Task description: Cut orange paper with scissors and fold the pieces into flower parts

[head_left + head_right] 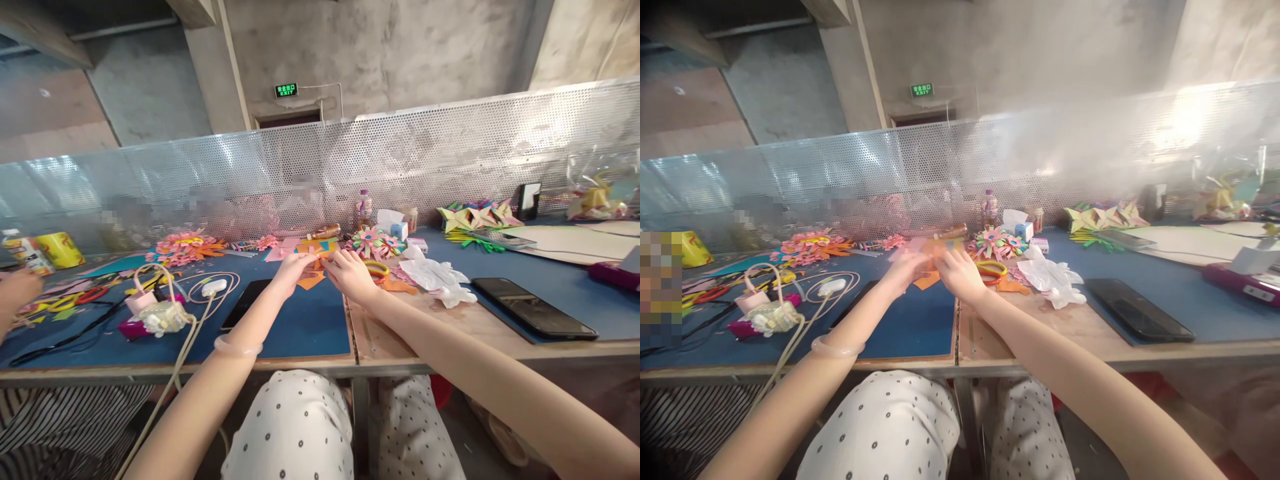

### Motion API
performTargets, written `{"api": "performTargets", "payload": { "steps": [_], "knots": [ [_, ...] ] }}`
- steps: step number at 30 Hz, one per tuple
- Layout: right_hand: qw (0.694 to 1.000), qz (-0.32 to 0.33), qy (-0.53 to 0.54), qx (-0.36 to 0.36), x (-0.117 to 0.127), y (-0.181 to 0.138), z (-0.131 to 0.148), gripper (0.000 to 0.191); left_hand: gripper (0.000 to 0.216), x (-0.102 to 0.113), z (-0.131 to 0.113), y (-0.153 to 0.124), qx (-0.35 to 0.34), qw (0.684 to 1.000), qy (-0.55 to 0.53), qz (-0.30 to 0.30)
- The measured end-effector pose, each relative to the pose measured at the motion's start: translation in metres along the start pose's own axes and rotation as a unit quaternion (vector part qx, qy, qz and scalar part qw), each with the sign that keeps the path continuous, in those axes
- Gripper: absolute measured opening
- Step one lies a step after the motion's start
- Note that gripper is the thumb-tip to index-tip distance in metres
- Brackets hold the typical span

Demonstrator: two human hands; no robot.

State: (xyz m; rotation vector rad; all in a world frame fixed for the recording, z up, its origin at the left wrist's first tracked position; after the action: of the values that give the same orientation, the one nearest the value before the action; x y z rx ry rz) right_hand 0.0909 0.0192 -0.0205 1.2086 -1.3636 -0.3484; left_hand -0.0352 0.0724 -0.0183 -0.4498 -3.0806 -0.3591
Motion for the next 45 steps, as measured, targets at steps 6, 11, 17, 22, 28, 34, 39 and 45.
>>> {"api": "performTargets", "payload": {
  "steps": [6, 11, 17, 22, 28, 34, 39, 45],
  "knots": [
    [0.999, 0.008, 0.037, -0.013, 0.0, -0.001, 0.003, 0.03, 0.02, 0.004, 0.001, 0.002, -0.005, 1.0, 0.017, -0.019],
    [0.957, -0.063, 0.214, -0.183, 0.003, 0.001, -0.016, 0.027, 0.023, 0.0, -0.005, -0.002, -0.024, 0.999, 0.021, -0.003],
    [0.786, 0.055, 0.516, -0.335, -0.025, -0.006, -0.034, 0.035, 0.032, 0.003, -0.001, 0.001, -0.042, 0.995, 0.091, 0.001],
    [0.721, 0.072, 0.59, -0.356, -0.033, -0.011, -0.032, 0.038, 0.034, 0.006, 0.005, 0.005, -0.051, 0.992, 0.119, 0.002],
    [0.685, 0.082, 0.63, -0.357, -0.036, -0.012, -0.029, 0.04, 0.031, 0.004, 0.003, 0.003, -0.047, 0.989, 0.138, 0.006],
    [0.698, 0.085, 0.616, -0.355, -0.039, -0.014, -0.031, 0.038, 0.028, 0.002, 0.002, 0.001, -0.033, 0.99, 0.133, 0.009],
    [0.699, 0.085, 0.618, -0.35, -0.038, -0.015, -0.031, 0.036, 0.027, 0.001, 0.002, 0.0, -0.028, 0.992, 0.121, 0.023],
    [0.695, 0.085, 0.613, -0.366, -0.039, -0.015, -0.031, 0.036, 0.026, 0.0, 0.001, -0.002, -0.014, 0.993, 0.111, 0.021]
  ]
}}
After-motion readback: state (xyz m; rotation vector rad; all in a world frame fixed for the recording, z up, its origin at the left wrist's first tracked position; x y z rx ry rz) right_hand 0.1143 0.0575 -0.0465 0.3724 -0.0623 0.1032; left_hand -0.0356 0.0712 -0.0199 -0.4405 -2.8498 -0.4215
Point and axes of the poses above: each hand's wrist, its own y-axis towards the middle knuckle, its own x-axis out of the back of the hand, z = x × y, the point moved 5 cm from there along y, towards the middle knuckle, and after that the axes turned 3 degrees about -x, right-handed, at the moved point
